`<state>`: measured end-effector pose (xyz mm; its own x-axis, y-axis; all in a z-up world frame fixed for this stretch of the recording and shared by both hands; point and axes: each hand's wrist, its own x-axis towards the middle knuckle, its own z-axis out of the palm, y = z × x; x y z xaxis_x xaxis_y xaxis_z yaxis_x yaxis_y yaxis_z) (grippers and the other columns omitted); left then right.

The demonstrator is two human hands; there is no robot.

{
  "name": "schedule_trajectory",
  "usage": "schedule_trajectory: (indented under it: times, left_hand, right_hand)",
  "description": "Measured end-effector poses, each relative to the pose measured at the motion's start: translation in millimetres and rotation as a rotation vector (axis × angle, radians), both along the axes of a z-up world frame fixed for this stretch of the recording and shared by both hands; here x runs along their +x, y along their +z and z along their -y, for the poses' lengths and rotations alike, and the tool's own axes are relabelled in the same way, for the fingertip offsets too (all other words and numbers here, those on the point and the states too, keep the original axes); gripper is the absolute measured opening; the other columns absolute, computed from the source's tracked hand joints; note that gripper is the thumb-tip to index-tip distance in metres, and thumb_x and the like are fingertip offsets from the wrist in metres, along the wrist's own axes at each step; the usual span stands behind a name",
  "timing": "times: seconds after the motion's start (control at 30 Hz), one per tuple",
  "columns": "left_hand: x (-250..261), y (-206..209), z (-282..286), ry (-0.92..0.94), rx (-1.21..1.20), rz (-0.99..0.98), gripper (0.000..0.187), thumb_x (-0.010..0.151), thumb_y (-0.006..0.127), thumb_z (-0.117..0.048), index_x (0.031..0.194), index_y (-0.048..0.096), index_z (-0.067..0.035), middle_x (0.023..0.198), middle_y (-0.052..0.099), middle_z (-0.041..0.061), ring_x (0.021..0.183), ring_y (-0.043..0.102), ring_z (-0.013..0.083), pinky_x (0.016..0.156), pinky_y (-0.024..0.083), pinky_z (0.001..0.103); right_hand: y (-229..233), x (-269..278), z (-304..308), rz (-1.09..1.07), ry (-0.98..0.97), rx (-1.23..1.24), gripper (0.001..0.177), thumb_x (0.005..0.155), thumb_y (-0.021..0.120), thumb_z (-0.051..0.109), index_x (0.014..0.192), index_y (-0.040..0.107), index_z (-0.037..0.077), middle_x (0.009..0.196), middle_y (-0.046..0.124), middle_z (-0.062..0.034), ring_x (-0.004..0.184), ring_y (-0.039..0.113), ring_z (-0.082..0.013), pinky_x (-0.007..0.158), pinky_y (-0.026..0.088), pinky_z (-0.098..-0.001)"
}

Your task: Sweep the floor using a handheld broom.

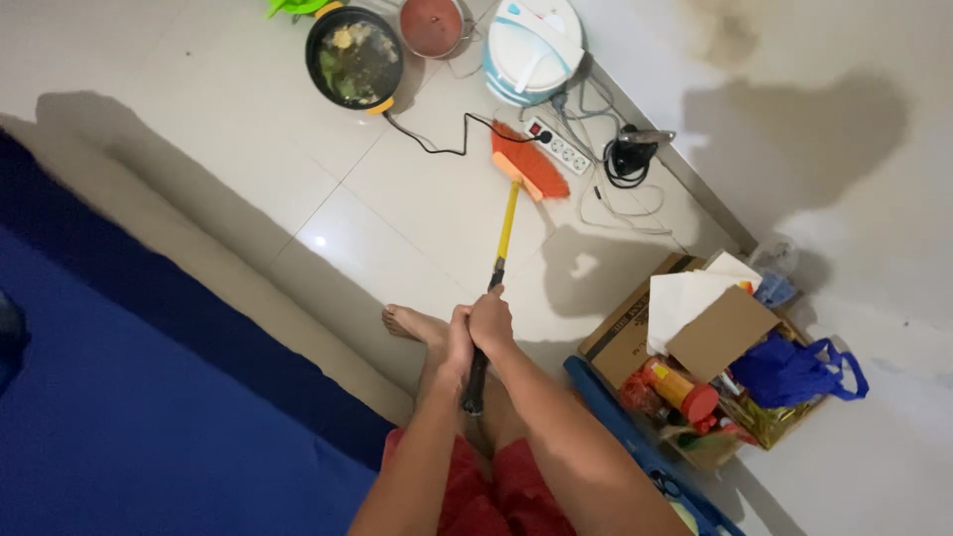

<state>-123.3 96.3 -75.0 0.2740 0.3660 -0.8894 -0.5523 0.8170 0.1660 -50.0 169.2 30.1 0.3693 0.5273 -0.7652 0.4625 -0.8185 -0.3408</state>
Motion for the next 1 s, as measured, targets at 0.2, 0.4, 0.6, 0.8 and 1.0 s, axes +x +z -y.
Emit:
schedule_trajectory:
  times: [0.2,0.4,0.6,0.8,1.0]
  left_hand:
    - [-43,75,33,-0.167,-0.141,-0.261,0.055,0.104,0.036,-0.050,0.134,0.054,-0.007,0.127,0.055,0.011,0.117,0.053,0.0228,0.102,0.042,0.039]
    - [-117,83,14,-0.117,-0.099,-0.292,0.058,0.098,0.043,-0.048,0.133,0.058,-0.004,0.136,0.059,0.011,0.122,0.055,0.0255,0.107,0.040,0.037]
    - [-172,61,-40,-0.105,0.037,-0.417,0.059,0.094,0.048,-0.049,0.121,0.064,0.000,0.119,0.063,0.015,0.108,0.057,0.0256,0.099,0.044,0.037]
    - [-211,102,-93,-0.057,-0.054,-0.431,0.050,0.092,0.055,-0.044,0.109,0.070,0.000,0.098,0.067,0.013,0.090,0.060,0.0261,0.084,0.049,0.040]
    - [-250,149,-140,-0.068,0.008,-0.671,0.048,0.093,0.054,-0.044,0.115,0.069,-0.004,0.102,0.070,0.011,0.095,0.065,0.0213,0.088,0.049,0.035]
  right_hand:
    - [-127,-18,114,0.238,0.447,0.267,0.036,0.090,0.058,0.018,0.110,0.056,-0.012,0.105,0.069,-0.0311,0.101,0.066,-0.0438,0.094,0.049,-0.0517]
    - [-3,-100,38,-0.143,0.383,-0.164,0.045,0.103,0.051,0.030,0.119,0.057,-0.012,0.106,0.072,-0.0279,0.096,0.072,-0.0336,0.086,0.055,-0.0418]
    - [11,-163,-27,-0.509,-0.099,-0.071,0.045,0.091,0.076,0.030,0.088,0.070,-0.014,0.096,0.073,-0.0225,0.085,0.063,-0.0207,0.069,0.054,-0.0383]
    - [0,-203,-59,-0.406,0.076,-0.096,0.027,0.091,0.067,0.016,0.089,0.061,-0.010,0.083,0.068,-0.0170,0.073,0.067,-0.0215,0.058,0.053,-0.0422]
    - [-2,-253,-93,-0.778,-0.142,-0.104,0.018,0.088,0.061,0.014,0.081,0.064,-0.002,0.077,0.063,-0.0113,0.064,0.060,-0.0215,0.052,0.049,-0.0426]
